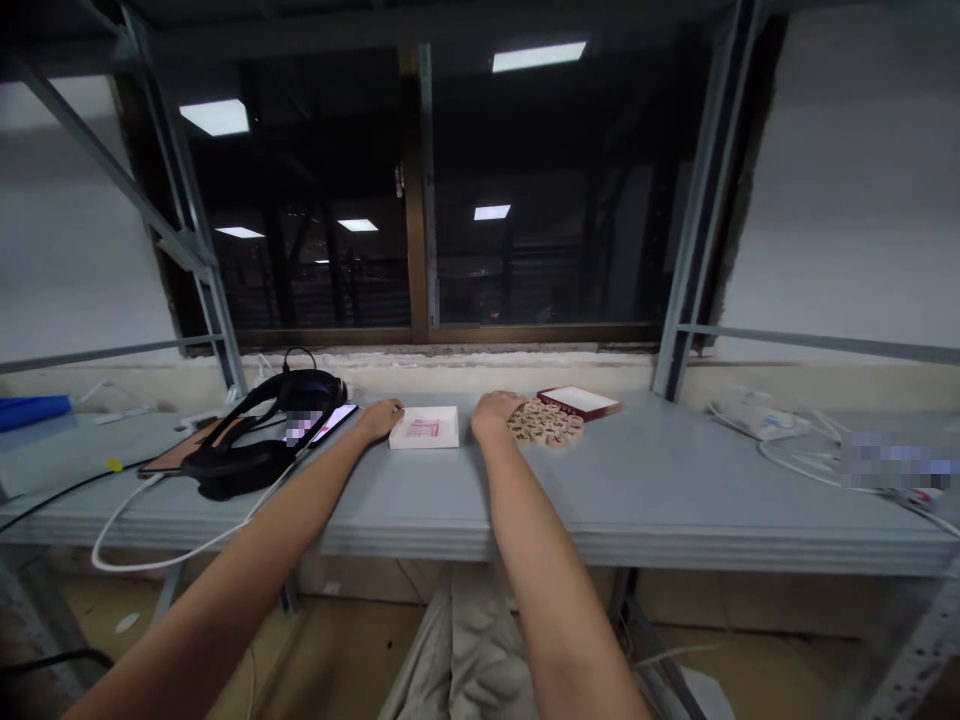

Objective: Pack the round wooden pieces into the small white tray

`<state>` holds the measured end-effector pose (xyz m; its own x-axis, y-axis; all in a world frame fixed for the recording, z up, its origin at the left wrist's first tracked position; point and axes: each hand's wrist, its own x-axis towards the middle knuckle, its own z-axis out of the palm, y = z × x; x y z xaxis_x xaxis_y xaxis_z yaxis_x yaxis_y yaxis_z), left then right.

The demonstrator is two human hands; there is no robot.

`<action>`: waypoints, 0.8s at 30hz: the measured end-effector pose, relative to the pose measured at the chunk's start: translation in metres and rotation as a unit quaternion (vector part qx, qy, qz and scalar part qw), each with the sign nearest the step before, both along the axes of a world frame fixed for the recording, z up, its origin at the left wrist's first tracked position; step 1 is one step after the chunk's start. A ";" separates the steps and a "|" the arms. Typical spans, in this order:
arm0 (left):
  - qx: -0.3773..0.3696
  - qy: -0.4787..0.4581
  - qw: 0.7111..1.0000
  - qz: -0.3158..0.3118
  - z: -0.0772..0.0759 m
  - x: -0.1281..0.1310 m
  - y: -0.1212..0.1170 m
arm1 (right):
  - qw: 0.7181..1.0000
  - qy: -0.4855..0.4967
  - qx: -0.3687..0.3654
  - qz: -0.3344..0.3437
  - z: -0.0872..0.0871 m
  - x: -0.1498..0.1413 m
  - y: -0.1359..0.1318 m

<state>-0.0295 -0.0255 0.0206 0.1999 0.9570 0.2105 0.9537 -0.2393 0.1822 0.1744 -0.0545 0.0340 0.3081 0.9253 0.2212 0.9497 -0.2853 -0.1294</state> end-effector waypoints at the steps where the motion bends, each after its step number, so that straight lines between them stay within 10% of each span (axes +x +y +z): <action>1: -0.002 0.001 1.000 -0.002 0.000 0.000 0.000 | 1.000 -0.002 -0.002 -0.007 0.000 0.000 0.000; 15: -0.011 -0.019 1.000 -0.017 -0.003 0.007 0.002 | 0.995 0.019 0.093 0.021 0.005 0.000 -0.008; 24: -0.014 -0.061 0.996 -0.068 -0.009 0.010 0.014 | 0.925 0.130 0.060 0.352 -0.008 -0.045 0.005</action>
<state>-0.0198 -0.0111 0.0113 0.3030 0.9284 0.2152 0.8828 -0.3585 0.3036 0.1298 -0.0495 0.0264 -0.3033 0.8911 0.3376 0.8271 0.4221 -0.3710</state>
